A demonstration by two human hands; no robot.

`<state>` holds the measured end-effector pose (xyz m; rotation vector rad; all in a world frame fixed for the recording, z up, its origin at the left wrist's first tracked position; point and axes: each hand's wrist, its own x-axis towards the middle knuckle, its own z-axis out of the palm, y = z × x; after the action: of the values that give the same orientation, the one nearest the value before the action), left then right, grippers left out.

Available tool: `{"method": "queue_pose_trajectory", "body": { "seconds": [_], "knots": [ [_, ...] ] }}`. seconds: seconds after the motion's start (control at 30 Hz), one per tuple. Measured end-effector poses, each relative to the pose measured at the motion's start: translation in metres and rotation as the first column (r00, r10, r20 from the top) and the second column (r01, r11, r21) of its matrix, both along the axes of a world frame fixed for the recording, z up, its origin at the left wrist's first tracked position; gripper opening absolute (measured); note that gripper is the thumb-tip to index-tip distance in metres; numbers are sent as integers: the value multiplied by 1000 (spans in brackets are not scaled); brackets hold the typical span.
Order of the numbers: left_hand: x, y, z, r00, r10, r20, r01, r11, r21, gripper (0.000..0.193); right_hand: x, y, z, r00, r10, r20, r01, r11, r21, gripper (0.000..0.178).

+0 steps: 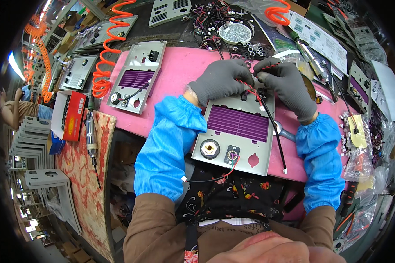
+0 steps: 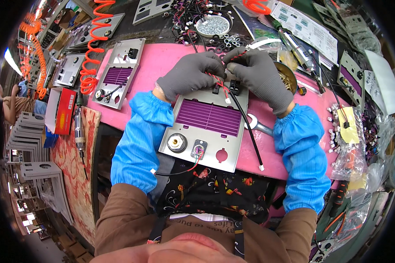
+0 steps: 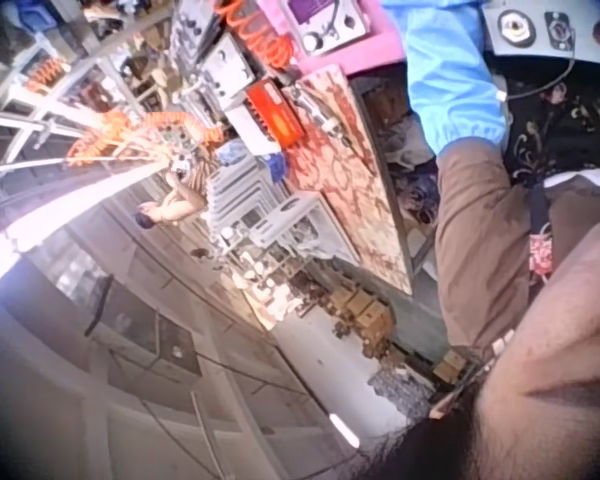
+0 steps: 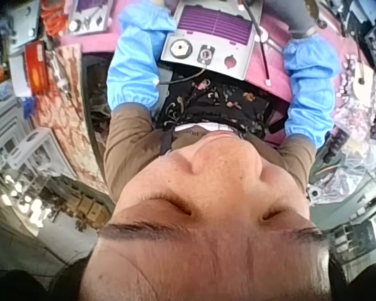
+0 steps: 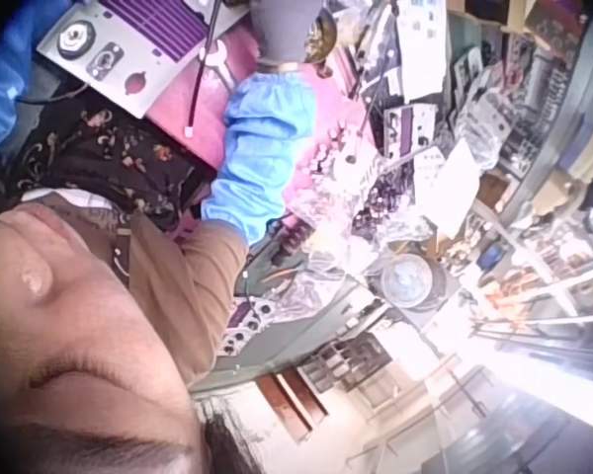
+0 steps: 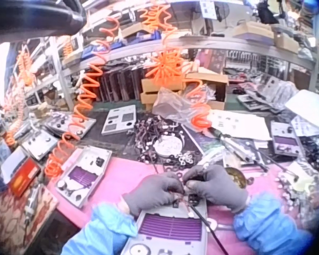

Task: The person assembles small electronic devices by connecting wires to circuit boards, inserting plugs, and securing components. They use a screwdriver to tighten screws and a wrench to adjust parts on the device, handling multiple units sequentially.

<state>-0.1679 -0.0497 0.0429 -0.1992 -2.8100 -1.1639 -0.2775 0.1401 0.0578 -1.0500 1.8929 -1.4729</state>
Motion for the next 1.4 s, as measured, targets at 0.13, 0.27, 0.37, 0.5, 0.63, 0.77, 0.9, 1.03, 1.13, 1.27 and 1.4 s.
{"method": "queue_pose_trajectory", "body": {
  "seconds": [0.13,0.27,0.37,0.5,0.63,0.77,0.9,1.03,1.13,1.27,1.4],
  "knots": [
    [0,2,-1,1000,12,-6,-12,1000,3,22,4,0,4,999,-5,40,5,1000,-11,19],
    [1,3,3,999,21,49,-24,998,53,21,3,-1,2,999,-22,35,22,1000,-1,19],
    [0,2,2,999,18,42,-22,996,87,21,3,-1,2,998,-54,13,54,998,15,20],
    [1,3,3,999,35,14,-36,998,42,20,0,0,0,999,-35,-24,36,998,59,21],
    [1,4,1,999,46,-9,-45,998,31,20,1,-1,-2,998,-50,-48,52,998,29,22],
    [0,5,1,997,57,-46,-58,998,-19,21,1,-3,-6,992,-90,-86,92,996,21,21],
    [0,4,-1,997,68,-40,-68,998,-5,22,4,-6,-7,996,-91,-10,91,996,5,20],
    [-1,2,-3,996,59,-64,-60,998,-5,23,3,-7,-8,996,-87,-28,88,996,32,20],
    [-2,2,-6,996,58,-64,-56,998,31,24,1,-6,-9,993,-83,-82,87,995,44,19],
    [-2,1,-6,997,56,-52,-54,998,39,25,3,-8,-7,992,-91,-89,96,994,53,20],
    [-1,2,-5,997,64,-46,-63,998,22,26,6,-5,-3,993,-55,-102,59,997,43,18]
  ]
}}
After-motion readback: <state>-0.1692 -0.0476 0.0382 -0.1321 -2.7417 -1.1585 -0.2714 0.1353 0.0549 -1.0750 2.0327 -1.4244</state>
